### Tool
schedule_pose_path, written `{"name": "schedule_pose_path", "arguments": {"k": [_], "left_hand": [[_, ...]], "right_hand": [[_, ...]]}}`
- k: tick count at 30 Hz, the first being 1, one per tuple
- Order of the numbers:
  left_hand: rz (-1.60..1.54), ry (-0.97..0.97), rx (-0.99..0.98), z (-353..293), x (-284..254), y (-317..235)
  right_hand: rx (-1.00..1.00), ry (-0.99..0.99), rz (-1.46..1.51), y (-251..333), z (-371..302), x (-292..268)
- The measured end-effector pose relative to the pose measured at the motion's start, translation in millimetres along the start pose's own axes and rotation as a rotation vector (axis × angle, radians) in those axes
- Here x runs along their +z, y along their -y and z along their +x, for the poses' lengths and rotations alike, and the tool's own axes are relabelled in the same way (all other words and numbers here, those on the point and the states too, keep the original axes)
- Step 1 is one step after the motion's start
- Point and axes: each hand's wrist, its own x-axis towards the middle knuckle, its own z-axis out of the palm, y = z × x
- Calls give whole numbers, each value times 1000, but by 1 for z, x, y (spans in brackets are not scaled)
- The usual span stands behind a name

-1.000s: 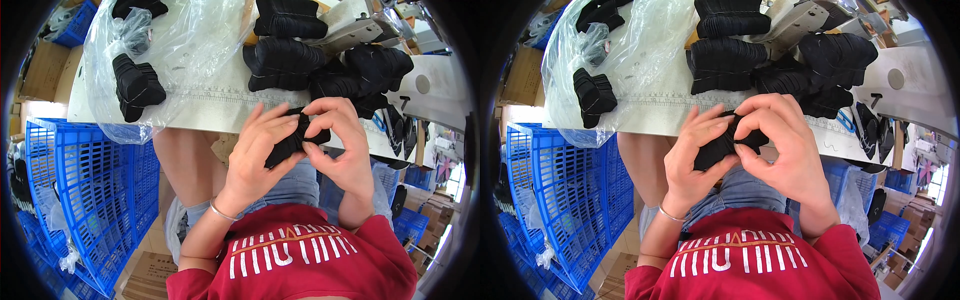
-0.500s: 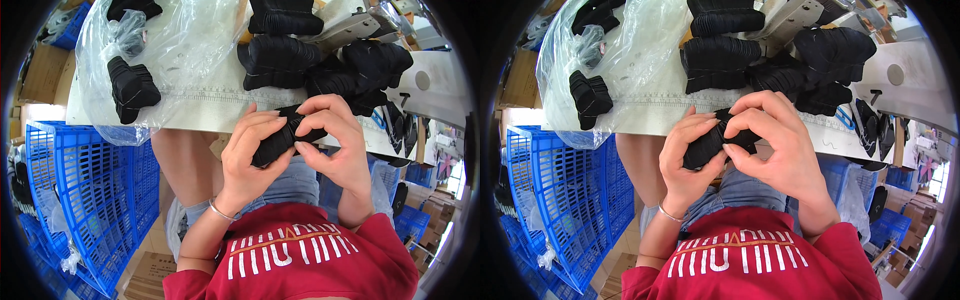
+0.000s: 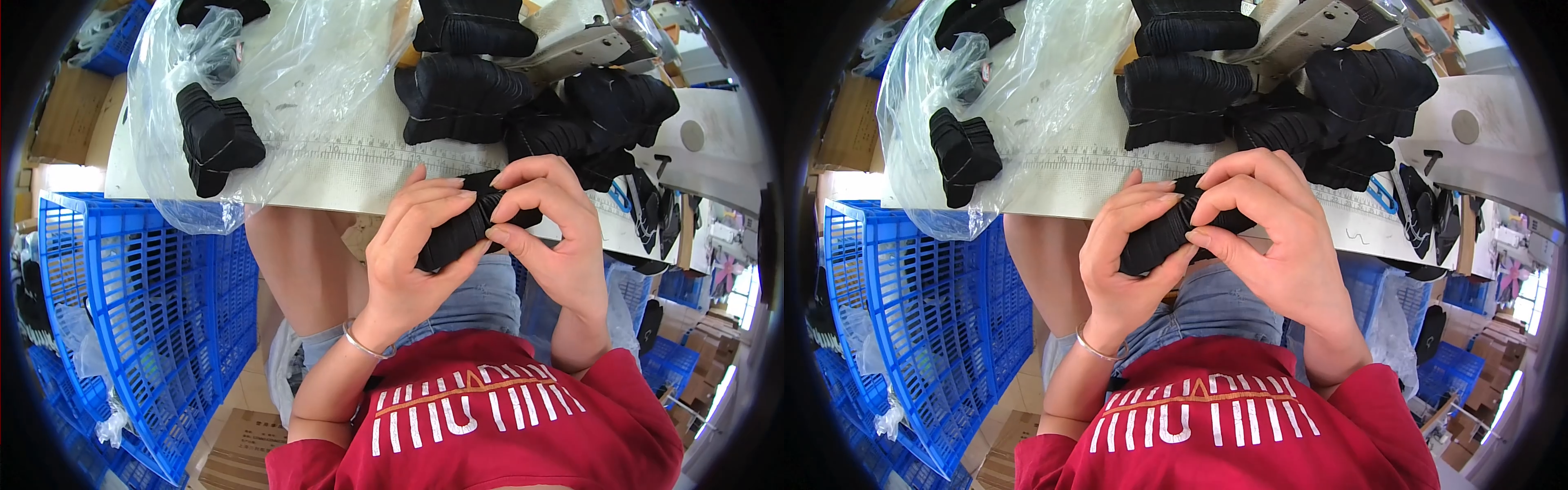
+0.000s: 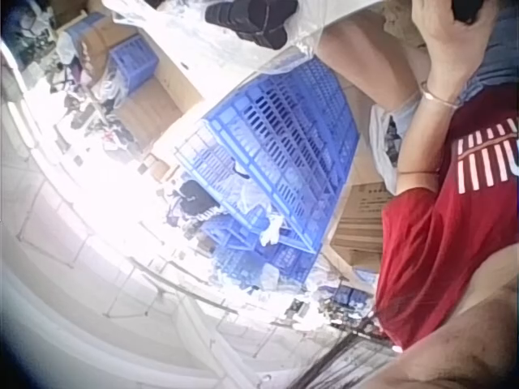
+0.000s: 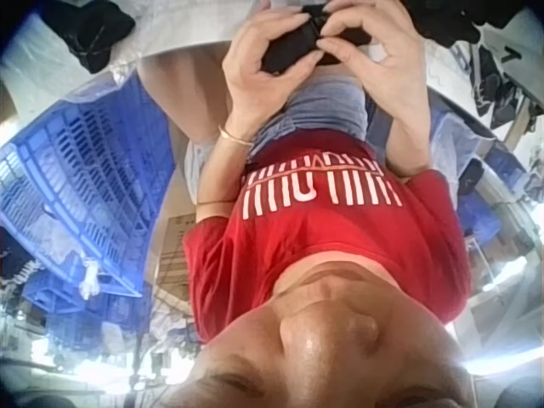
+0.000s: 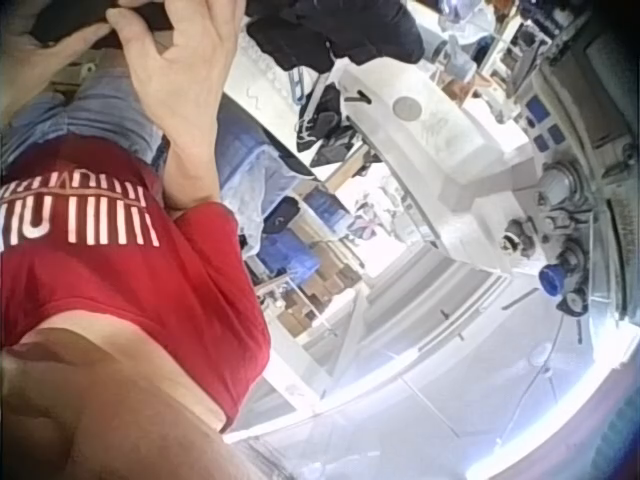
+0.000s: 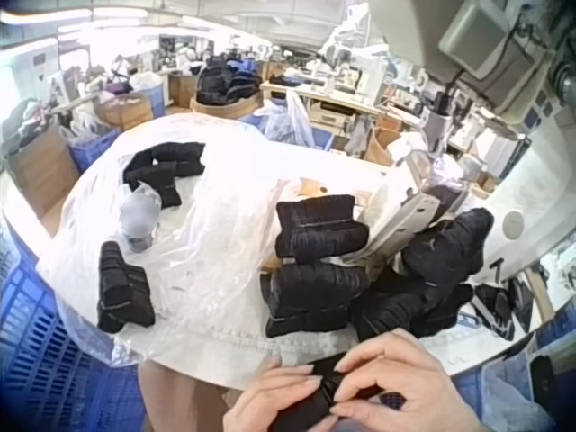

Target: The recorder is inspecting and stacking black fabric shoe components at a sewing workstation.

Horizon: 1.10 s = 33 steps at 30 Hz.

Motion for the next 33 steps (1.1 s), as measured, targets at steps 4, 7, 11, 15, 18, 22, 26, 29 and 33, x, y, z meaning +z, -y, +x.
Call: {"name": "schedule_pose_path", "arguments": {"k": [4,7,11,15,18,22,26,29,33], "left_hand": [[-3,-8,2,1,0,0],[0,-6,2,1,0,-1],[2,-13,2,0,1,0],[-2,-11,3,0,1,0],[3,-9,8,0,1,1],[0,-2,8,-1,1,2],[-2,4,-1,-1,0,0],[-9,4,-2,-1,0,1],[-14,13,2,0,0,1]], "right_hand": [[-3,6,1,1,0,-1],[-6,8,5,0,0,-1],[-15,38,-7,3,1,-4],[-36,38,-50,1,0,-3],[-34,35,-60,0,0,-3],[-39,40,-59,0,0,-3],[-38,30,-57,0,0,-1],[-39,25,-68,-1,-1,0],[-46,33,-75,1,-1,-1]]}}
